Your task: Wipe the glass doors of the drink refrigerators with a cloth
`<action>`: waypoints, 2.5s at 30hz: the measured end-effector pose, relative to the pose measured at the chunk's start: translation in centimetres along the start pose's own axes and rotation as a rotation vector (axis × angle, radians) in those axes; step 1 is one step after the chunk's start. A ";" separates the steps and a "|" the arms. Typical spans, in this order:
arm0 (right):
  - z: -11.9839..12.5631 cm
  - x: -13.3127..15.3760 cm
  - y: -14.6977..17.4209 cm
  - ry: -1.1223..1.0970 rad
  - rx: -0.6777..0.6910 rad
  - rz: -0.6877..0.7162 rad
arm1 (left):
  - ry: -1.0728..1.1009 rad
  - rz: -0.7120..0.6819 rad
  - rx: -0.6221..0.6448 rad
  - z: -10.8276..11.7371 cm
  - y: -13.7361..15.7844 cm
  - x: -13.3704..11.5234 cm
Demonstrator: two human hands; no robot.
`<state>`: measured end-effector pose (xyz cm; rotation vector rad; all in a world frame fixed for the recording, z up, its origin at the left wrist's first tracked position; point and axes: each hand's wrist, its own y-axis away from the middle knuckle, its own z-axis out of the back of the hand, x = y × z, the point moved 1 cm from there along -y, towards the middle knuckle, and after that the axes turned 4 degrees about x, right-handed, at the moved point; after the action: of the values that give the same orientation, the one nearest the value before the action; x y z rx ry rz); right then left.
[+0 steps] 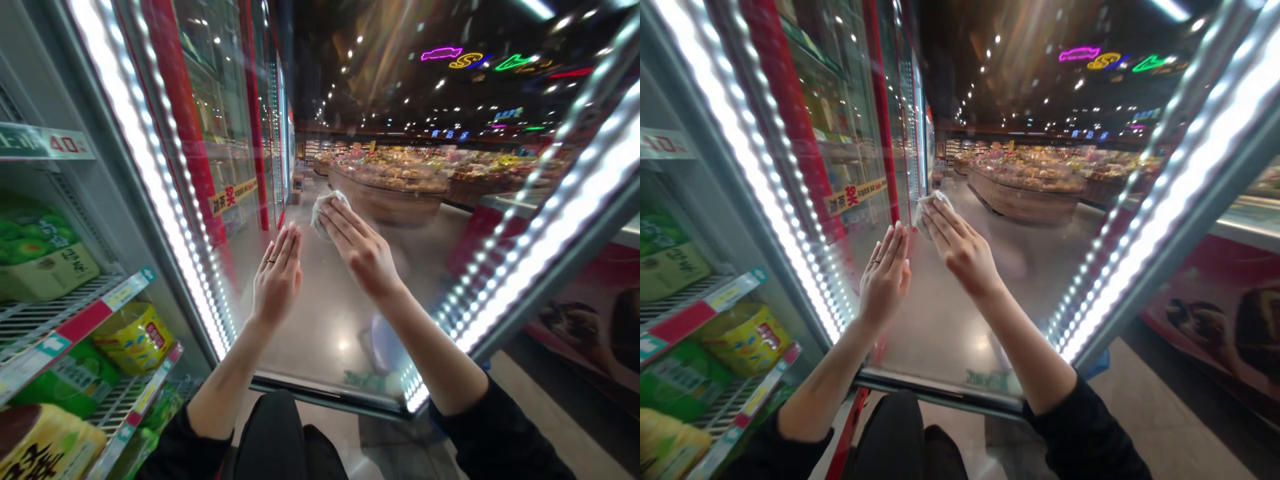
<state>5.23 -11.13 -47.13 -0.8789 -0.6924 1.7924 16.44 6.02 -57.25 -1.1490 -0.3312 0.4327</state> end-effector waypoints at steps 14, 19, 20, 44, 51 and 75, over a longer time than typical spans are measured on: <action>1.5 -3.2 5.3 0.108 -0.150 -0.007 | 0.036 -0.106 -0.038 -1.8 -2.6 -2.7; 2.3 -4.9 5.0 0.105 -0.255 -0.094 | 0.080 -0.162 -0.056 -2.8 -4.3 -4.5; 2.3 -4.9 5.0 0.106 -0.245 -0.104 | 0.087 -0.170 -0.053 -3.0 -4.6 -4.9; 5.5 -9.5 12.6 0.221 -0.465 -0.302 | 0.212 -0.311 0.050 -6.0 -7.8 -10.6; 6.1 -10.5 14.0 0.154 -0.431 -0.340 | 0.202 -0.357 0.072 -6.3 -7.7 -11.3; 2.9 -11.2 19.1 0.146 -0.509 -0.583 | 0.136 -0.279 0.365 -5.4 1.4 -7.2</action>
<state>-4.24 -28.56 -57.42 -0.9941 -1.1958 1.0359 12.47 -1.37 -60.79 -0.7573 -0.2753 0.1587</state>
